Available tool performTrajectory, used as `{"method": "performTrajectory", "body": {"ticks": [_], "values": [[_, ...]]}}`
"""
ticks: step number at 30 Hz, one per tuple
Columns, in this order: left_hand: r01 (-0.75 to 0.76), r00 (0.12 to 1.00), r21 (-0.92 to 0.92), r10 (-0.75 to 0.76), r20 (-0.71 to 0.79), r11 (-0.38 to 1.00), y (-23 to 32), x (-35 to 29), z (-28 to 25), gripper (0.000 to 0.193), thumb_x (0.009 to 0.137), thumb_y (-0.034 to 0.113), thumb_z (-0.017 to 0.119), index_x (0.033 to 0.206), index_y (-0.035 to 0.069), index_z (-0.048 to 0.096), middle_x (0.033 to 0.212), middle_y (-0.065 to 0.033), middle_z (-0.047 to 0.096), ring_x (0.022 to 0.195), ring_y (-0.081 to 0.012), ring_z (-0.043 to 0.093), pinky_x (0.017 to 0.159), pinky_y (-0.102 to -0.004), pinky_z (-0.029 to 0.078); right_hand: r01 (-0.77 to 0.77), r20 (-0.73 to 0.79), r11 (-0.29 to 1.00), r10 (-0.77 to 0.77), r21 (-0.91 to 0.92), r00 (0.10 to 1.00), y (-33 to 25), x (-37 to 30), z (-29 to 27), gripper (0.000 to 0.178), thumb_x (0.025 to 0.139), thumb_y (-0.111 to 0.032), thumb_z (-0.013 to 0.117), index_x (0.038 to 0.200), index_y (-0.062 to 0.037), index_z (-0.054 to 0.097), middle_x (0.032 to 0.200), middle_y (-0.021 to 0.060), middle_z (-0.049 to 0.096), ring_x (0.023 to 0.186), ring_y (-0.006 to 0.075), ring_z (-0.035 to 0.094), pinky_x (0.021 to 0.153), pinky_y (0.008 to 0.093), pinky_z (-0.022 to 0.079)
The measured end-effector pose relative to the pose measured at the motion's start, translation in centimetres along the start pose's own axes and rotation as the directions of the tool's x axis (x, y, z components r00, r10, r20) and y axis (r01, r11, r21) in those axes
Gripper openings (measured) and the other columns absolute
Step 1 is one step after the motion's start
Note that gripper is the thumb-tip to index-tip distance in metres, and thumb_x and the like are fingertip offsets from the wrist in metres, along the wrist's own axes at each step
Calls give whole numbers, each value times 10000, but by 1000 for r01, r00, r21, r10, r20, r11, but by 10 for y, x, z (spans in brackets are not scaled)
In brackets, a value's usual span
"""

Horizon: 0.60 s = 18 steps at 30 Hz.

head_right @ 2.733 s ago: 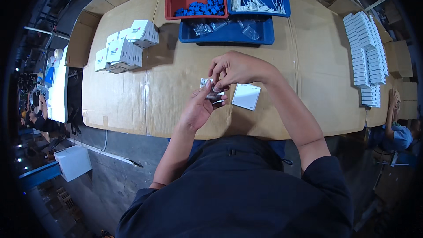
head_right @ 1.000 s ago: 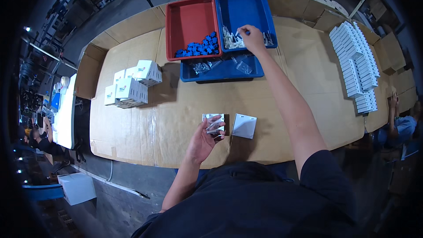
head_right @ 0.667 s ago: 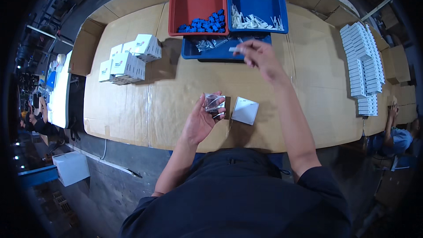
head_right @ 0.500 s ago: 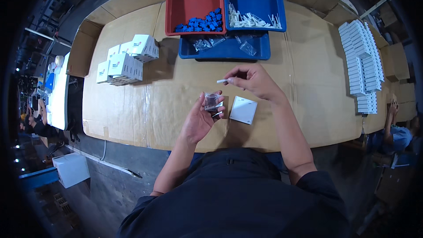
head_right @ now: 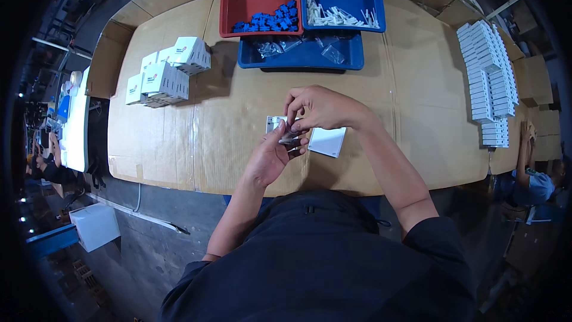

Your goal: The person assembles small electronic components by placing blue and white connectors and circuit boards into plastic bags by hand, then putting the filled plastic bags into white cardboard boxes.

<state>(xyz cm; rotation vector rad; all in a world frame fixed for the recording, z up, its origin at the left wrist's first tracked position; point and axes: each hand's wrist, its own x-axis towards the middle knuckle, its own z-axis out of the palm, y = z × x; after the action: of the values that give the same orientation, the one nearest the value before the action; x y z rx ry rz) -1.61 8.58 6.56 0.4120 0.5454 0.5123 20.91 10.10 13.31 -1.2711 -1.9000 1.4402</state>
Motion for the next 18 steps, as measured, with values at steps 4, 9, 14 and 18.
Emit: {"method": "performTrajectory", "body": {"ticks": [4, 9, 14, 18], "values": [[12, 1000, 16, -12, 18, 1000, -1, -4, -8, 398, 1121, 375, 475, 1310, 45, 591, 1181, -119, 716, 1052, -249, 713, 882, -410, 592, 37, 47, 999, -36, -12, 998, -4, -2, 4, 143, 925, -94, 723, 1003, 16, 771, 1219, 73, 657, 914, 160, 641, 829, 318, 523], [-15, 999, 8, 15, 36, 1000, -1, -4, -9, 406, 1130, 382, 439, 1313, 51, 586, 1178, -122, 705, 1041, -253, 707, 898, -422, 585, -198, 110, 969, 182, 151, 977, -22, -2, 12, 371, 1081, -308, 579, 1142, 25, 731, 1190, 89, 690, 883, 182, 664, 844, 337, 531], [-8, 999, 25, 7, 40, 1000, -1, -2, -6, 397, 1124, 384, 458, 1308, 58, 589, 1170, -113, 702, 1028, -251, 701, 910, -425, 581, -158, 69, 980, 150, 121, 986, -9, -10, 14, 471, 1091, -406, 548, 1288, 3, 673, 1223, 104, 702, 1008, 202, 679, 906, 341, 522], [-33, 998, 57, 30, 49, 998, -8, -3, -22, 406, 1112, 413, 483, 1302, 71, 591, 1180, -97, 699, 1029, -237, 696, 915, -412, 577, -47, 100, 996, 39, 82, 994, -5, -8, 20, 432, 1099, -358, 548, 1285, 7, 685, 1246, 124, 702, 1092, 216, 671, 964, 334, 506]]}}
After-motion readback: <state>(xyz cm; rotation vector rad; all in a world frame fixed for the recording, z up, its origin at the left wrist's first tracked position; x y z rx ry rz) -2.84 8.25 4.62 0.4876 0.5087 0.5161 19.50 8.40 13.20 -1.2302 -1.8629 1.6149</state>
